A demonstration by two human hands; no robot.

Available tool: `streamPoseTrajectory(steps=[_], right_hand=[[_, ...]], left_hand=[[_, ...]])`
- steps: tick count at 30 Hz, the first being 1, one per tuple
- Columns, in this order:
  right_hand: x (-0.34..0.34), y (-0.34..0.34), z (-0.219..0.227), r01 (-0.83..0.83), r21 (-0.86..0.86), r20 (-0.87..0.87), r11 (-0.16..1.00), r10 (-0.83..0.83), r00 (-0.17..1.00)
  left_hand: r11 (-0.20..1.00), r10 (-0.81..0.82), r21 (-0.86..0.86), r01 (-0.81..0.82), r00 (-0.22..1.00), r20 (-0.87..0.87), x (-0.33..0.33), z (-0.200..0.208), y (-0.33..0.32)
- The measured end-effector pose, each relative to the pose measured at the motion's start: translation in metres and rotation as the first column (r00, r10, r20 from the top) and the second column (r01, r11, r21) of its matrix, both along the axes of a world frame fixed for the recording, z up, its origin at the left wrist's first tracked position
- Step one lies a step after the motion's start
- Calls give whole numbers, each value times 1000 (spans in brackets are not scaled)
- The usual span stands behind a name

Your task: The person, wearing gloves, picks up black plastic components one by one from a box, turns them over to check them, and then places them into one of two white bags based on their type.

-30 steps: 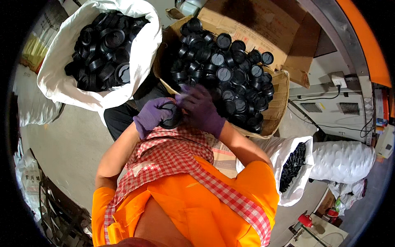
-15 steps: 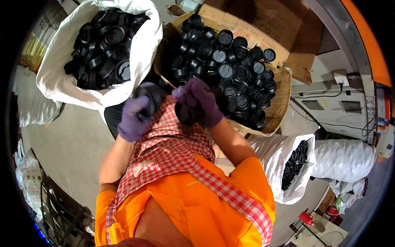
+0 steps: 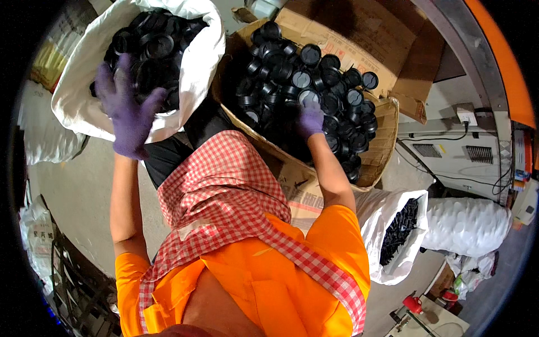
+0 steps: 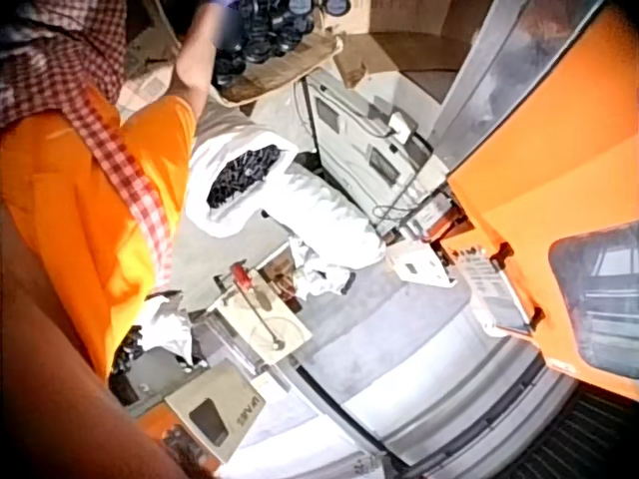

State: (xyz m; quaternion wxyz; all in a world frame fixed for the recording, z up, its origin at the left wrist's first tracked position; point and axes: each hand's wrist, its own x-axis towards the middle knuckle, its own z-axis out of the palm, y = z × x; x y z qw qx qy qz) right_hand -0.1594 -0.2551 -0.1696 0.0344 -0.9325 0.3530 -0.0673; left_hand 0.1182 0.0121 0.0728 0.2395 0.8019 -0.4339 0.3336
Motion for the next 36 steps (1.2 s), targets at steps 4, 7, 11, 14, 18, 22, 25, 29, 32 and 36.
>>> streamPoseTrajectory(steps=[4,7,11,14,18,22,25,29,32,36], right_hand=[[14,-27,14,-247,-104,-164,964,228,960],[31,14,104,-256,69,219,964,236,947],[38,86,160,-453,99,559,886,327,762],[35,105,170,-593,-66,430,803,559,709],[33,125,129,-726,149,487,671,589,645],[33,137,100,-624,518,493,586,392,777],[26,126,104,-580,798,511,166,325,796],[33,116,148,-667,664,540,-340,-399,741],[68,146,144,-935,321,447,-148,-847,288],[76,119,138,-468,-43,923,882,215,319]], left_hand=[[756,-449,-43,653,470,-760,-39,-37,-3],[710,-607,-412,571,199,-769,-75,-113,-9],[742,-383,-462,485,-258,-887,-98,-120,-32],[760,-214,-480,437,-529,-821,-98,-104,-23],[709,-254,-402,579,-322,-912,-91,-71,-6],[613,-595,17,790,476,-648,-100,-64,-2],[481,-589,-41,876,288,-755,-88,-63,2],[671,-570,-153,725,373,-732,-67,-91,17],[728,-639,-337,597,411,-651,-126,-71,-15],[770,-508,-322,550,224,-832,-110,-110,2]])
